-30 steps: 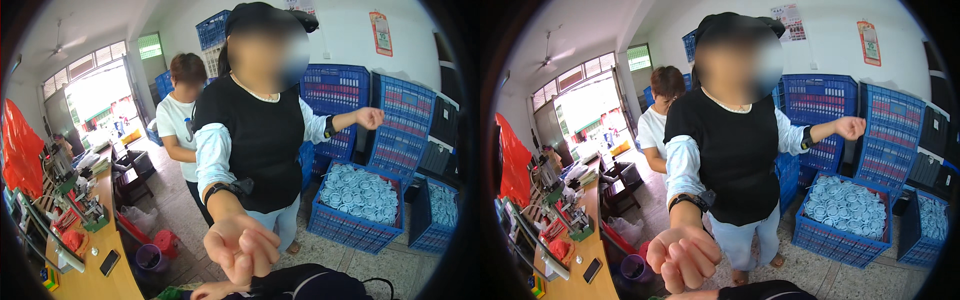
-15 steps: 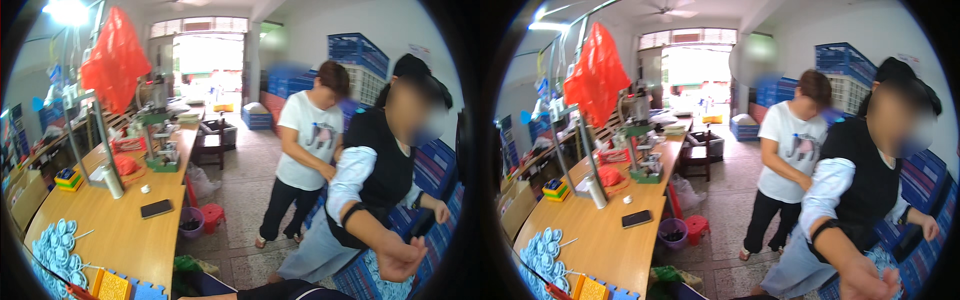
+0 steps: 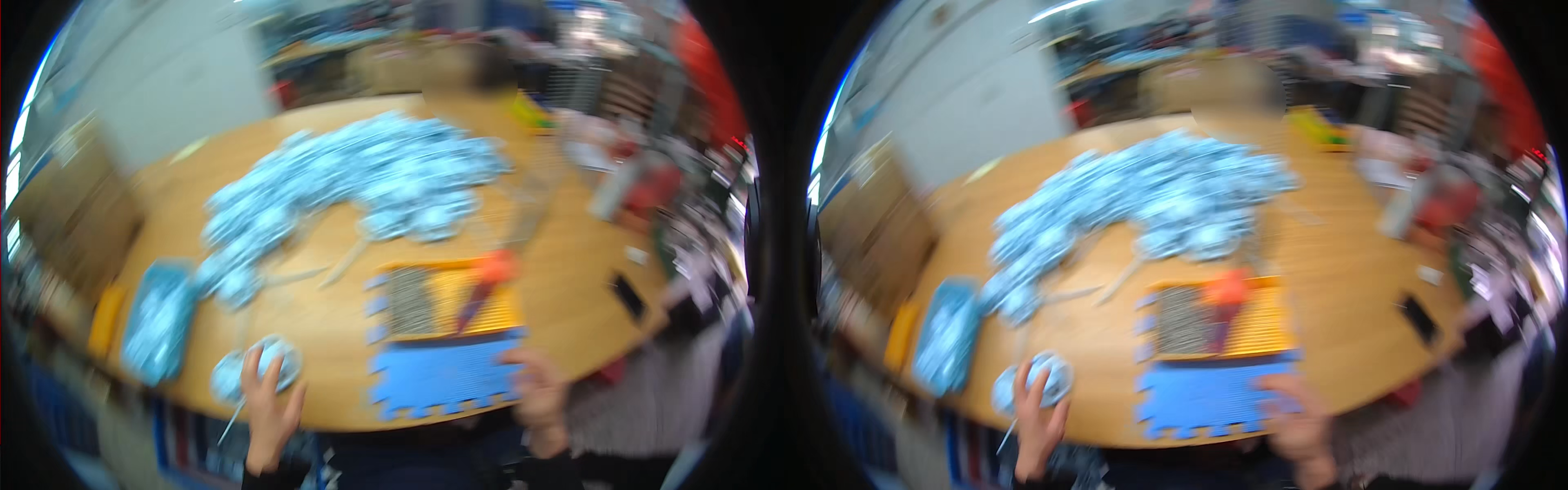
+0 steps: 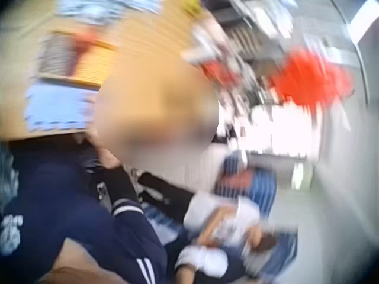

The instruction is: Assembling electronic components using an electric screwdriver to fasten screws into plastic circular housings.

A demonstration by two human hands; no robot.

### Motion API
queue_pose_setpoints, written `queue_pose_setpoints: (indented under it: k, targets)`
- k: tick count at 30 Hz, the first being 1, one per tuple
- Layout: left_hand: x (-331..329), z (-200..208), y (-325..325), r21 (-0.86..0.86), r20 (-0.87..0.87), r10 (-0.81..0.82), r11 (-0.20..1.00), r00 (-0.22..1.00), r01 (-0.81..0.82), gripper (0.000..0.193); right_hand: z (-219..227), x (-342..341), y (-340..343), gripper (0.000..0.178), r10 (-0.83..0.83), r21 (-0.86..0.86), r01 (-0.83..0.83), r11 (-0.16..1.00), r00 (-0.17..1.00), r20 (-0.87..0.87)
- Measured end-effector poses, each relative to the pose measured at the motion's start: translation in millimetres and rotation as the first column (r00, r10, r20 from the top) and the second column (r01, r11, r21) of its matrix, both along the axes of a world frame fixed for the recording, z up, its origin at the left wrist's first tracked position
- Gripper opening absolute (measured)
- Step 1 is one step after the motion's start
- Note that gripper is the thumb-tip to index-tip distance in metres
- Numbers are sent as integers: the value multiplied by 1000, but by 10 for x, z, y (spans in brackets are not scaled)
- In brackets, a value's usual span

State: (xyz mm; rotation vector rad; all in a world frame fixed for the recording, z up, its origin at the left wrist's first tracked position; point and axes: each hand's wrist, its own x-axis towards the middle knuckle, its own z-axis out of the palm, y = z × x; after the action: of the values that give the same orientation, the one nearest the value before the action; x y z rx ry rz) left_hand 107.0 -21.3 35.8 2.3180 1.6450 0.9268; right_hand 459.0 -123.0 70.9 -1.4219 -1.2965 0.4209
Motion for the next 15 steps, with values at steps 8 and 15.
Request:
queue_pose_setpoints:
  k: [8, 15]
  targets:
    - [-1222, -505, -132, -68, -196, 513, 843, 836, -533, 88, -496, 49, 348, 40, 137, -46, -140, 989, 989, -53]
    - [-834, -343, 299, -66, -284, 300, 942, 911, -330, 82, -371, -39, 703, 50, 45, 103, -52, 993, 997, 70]
